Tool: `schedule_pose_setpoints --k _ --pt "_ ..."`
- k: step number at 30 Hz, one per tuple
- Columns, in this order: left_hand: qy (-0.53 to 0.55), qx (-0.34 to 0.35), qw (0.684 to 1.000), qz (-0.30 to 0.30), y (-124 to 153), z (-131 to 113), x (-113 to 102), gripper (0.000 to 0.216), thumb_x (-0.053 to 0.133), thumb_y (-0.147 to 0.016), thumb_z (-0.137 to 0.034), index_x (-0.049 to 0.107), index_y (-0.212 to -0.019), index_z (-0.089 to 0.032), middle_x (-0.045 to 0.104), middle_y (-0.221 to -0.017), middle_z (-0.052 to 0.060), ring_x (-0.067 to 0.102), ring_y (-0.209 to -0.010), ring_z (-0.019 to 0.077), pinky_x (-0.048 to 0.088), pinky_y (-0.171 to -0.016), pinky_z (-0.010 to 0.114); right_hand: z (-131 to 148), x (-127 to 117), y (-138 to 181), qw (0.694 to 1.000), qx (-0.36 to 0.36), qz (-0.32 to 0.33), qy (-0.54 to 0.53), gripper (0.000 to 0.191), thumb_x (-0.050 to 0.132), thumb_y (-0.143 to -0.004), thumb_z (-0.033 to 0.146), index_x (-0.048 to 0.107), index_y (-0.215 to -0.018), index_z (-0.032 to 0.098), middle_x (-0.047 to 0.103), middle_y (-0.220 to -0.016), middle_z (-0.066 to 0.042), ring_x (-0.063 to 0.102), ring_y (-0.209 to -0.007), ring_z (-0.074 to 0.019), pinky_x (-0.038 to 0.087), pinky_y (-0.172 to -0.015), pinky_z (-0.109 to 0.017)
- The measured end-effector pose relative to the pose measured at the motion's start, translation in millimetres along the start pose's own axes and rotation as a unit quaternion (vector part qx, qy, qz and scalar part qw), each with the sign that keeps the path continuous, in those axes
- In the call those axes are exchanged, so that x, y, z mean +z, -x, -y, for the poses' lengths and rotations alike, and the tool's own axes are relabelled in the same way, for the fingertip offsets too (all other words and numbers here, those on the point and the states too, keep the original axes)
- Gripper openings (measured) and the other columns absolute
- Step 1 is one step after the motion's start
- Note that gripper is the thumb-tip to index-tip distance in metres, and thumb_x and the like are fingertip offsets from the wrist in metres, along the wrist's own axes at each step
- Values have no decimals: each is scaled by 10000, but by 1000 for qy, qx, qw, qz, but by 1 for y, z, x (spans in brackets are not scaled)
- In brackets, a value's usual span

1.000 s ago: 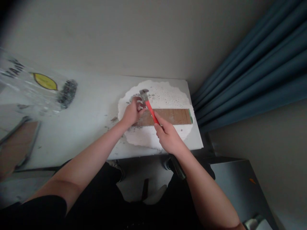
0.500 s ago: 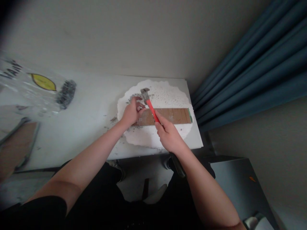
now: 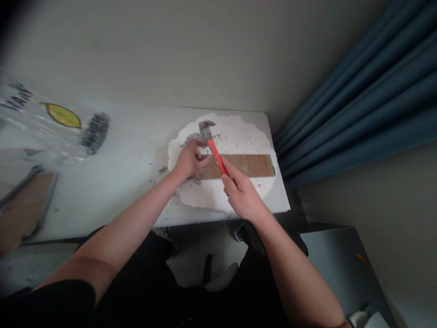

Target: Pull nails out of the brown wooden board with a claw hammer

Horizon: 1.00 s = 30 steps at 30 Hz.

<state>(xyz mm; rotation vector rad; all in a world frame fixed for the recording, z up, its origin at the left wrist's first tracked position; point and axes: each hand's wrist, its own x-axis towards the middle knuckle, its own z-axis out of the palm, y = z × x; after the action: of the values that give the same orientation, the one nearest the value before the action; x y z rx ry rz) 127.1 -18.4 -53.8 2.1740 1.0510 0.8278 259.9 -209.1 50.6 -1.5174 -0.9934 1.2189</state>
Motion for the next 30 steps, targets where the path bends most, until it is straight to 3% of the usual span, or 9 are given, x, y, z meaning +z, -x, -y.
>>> schedule_pose_setpoints --k 9,13,22,26,28,30 --pt "61 11 997 -39 -1 10 2 442 600 -711 -40 510 -1111 -205 633 -941 26 565 -687 152 491 -690 323 -7 4 -1 1000 27 -2 -2 590 492 -1012 346 412 -1590 256 410 -622 74 327 -462 -84 323 -410 -193" --pt "114 3 991 -71 -5 14 3 406 534 -736 -27 499 -1093 -217 642 -1065 40 570 -708 134 493 -712 309 -12 7 -1 999 49 -8 -8 599 502 -1006 352 413 -1588 242 409 -611 80 308 -445 -82 306 -397 -196" --pt "164 -17 982 -97 -10 15 -1 352 496 -779 -41 515 -1076 -228 653 -940 13 572 -719 134 477 -719 287 -23 8 -2 999 49 -19 -7 592 488 -1009 358 411 -1588 262 405 -612 83 298 -429 -80 281 -386 -194" --pt "141 -51 982 -118 -20 20 -31 289 527 -831 -127 542 -1103 -222 662 -913 16 606 -761 139 491 -733 274 -25 7 -4 999 50 -13 6 595 505 -1000 357 426 -1581 249 408 -602 83 297 -431 -81 282 -389 -196" --pt "67 -99 985 -127 -22 29 -57 249 540 -844 -178 576 -1088 -211 677 -928 33 626 -779 155 506 -760 292 -23 6 -4 998 62 -11 1 593 503 -999 359 431 -1577 246 408 -594 85 294 -420 -81 275 -378 -197" --pt "-48 -158 983 -85 -17 43 -85 247 558 -851 -232 615 -1090 -211 710 -966 56 658 -832 197 523 -812 337 -19 3 -4 998 64 -20 -18 591 492 -1003 365 425 -1579 251 400 -587 89 288 -402 -80 260 -358 -197"
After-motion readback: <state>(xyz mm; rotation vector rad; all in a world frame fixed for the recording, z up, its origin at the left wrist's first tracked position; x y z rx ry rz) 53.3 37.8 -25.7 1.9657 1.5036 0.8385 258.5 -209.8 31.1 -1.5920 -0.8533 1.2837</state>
